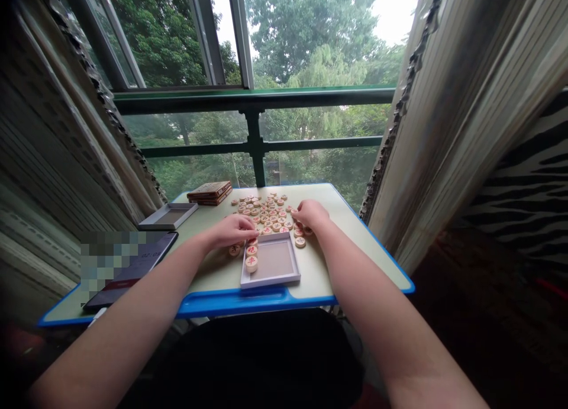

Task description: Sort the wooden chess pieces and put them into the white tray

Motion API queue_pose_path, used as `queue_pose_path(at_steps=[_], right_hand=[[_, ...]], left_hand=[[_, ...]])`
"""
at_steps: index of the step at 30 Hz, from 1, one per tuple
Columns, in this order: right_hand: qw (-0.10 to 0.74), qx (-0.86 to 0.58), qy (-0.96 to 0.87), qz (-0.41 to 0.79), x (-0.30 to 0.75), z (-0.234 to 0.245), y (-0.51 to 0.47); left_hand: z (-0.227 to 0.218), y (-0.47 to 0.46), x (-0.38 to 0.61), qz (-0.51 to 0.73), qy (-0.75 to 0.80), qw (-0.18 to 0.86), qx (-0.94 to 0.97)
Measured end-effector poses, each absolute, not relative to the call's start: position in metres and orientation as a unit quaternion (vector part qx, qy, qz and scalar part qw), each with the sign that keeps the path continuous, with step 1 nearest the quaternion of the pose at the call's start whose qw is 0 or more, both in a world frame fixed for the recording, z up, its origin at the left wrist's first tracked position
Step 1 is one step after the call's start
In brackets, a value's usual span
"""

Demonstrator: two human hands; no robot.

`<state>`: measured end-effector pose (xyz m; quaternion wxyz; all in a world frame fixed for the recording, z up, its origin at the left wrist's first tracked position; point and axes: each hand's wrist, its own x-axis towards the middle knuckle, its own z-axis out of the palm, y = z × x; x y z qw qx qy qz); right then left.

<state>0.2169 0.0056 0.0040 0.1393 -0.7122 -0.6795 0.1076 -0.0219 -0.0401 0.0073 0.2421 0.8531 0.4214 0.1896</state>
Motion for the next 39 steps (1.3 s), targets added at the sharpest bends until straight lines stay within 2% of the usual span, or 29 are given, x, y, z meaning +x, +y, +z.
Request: queue_pose_path(at_steps=[7, 14, 19, 21, 23, 24, 27, 30, 35, 39], right_hand=[[0.159, -0.710, -0.681, 0.083, 0.217, 0.001, 0.010], [0.114, -0.691, -0.712, 0.047, 0.212, 0.016, -0.005], [0.121, -0.553, -0.820, 0.089, 0.201, 0.049, -0.041], [0.097, -0.479, -0.864, 0.123, 0.196, 0.058, -0.057], [0.028, -0.435, -0.883, 0.173, 0.192, 0.062, -0.069], [-0.008, -0.428, -0.883, 0.191, 0.189, 0.062, -0.075], [-0.045, -0.415, -0.887, 0.197, 0.183, 0.059, -0.085], [-0.068, -0.401, -0.890, 0.207, 0.180, 0.056, -0.087], [-0.045, -0.397, -0.891, 0.216, 0.187, 0.057, -0.076], [-0.066, -0.393, -0.895, 0.201, 0.189, 0.054, -0.068]], left_hand=[[-0.002, -0.033, -0.022, 0.204, 0.440, 0.235, 0.842], [-0.003, -0.030, -0.023, 0.257, 0.450, 0.218, 0.827], [0.000, -0.032, -0.024, 0.286, 0.462, 0.216, 0.811], [0.000, -0.033, -0.024, 0.291, 0.462, 0.211, 0.811], [0.000, -0.034, -0.024, 0.291, 0.467, 0.184, 0.815], [0.001, -0.034, -0.024, 0.290, 0.471, 0.163, 0.817], [0.002, -0.034, -0.024, 0.286, 0.479, 0.099, 0.824], [0.003, -0.034, -0.024, 0.280, 0.474, 0.072, 0.832], [0.005, -0.034, -0.026, 0.282, 0.479, 0.062, 0.829], [0.004, -0.033, -0.028, 0.282, 0.481, 0.059, 0.828]])
